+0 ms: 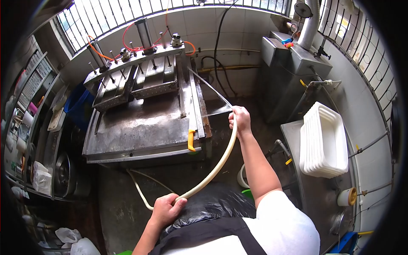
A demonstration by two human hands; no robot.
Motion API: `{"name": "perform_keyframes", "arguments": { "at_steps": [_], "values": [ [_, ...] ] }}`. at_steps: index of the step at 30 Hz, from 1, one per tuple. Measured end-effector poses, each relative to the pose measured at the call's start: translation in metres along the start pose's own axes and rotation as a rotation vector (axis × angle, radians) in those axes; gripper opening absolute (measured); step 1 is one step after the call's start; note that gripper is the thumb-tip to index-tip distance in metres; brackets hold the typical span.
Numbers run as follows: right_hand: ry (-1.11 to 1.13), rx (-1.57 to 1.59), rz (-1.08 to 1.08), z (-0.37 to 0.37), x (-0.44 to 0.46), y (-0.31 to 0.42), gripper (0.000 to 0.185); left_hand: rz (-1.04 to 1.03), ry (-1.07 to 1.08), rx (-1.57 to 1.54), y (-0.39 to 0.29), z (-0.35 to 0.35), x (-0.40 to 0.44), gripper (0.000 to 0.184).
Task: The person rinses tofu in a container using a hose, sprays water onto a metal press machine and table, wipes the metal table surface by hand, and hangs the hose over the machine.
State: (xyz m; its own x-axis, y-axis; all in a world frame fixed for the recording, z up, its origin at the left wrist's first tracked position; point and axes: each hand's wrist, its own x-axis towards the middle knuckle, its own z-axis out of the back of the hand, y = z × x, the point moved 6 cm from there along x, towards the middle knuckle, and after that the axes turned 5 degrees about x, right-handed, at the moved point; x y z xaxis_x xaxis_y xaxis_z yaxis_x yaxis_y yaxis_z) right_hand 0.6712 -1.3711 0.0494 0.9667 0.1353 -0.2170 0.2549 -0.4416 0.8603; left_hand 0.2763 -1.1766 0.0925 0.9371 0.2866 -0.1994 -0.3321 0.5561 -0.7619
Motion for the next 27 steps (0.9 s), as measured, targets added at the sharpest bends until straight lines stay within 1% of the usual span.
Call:
{"name": "perform_keyframes", "arguments": {
  "at_steps": [1,3,7,11,13,17,20,22,25,27],
  "values": [
    [-0.002,0.001,0.003,0.000,0.000,0.002,0.013,-0.004,0.003,0.004,0.002,-0.001,0.000,0.043],
    [0.006,0.018,0.073,0.002,-0.002,0.009,0.015,-0.006,0.010,0.008,0.003,-0.003,-0.002,0.042],
    [-0.002,0.003,0.032,0.005,0.000,0.002,0.015,-0.007,0.004,-0.008,0.003,-0.002,-0.001,0.040],
    [0.003,0.058,0.079,0.007,-0.003,0.006,0.011,0.009,0.019,-0.015,0.007,-0.005,-0.001,0.039],
    [-0.023,-0.029,0.029,0.010,0.004,-0.004,0.012,-0.003,0.019,-0.004,0.008,-0.007,0.001,0.039],
    [-0.003,0.038,0.069,0.010,-0.006,0.005,0.012,-0.009,0.023,0.016,0.009,-0.007,0.000,0.038],
    [-0.028,-0.003,0.066,0.012,-0.003,0.002,0.012,0.016,0.017,-0.018,0.005,-0.007,0.000,0.037],
    [-0.032,-0.029,0.051,0.013,-0.002,0.000,0.015,-0.005,0.032,0.009,0.008,-0.007,0.001,0.037],
    [-0.023,-0.019,0.081,0.010,-0.007,0.008,0.014,-0.012,0.032,0.021,0.007,-0.009,0.001,0.036],
    [-0.035,-0.031,0.053,0.011,-0.002,-0.001,0.012,-0.009,0.024,0.016,0.007,-0.008,0.000,0.036]
  ]
}}
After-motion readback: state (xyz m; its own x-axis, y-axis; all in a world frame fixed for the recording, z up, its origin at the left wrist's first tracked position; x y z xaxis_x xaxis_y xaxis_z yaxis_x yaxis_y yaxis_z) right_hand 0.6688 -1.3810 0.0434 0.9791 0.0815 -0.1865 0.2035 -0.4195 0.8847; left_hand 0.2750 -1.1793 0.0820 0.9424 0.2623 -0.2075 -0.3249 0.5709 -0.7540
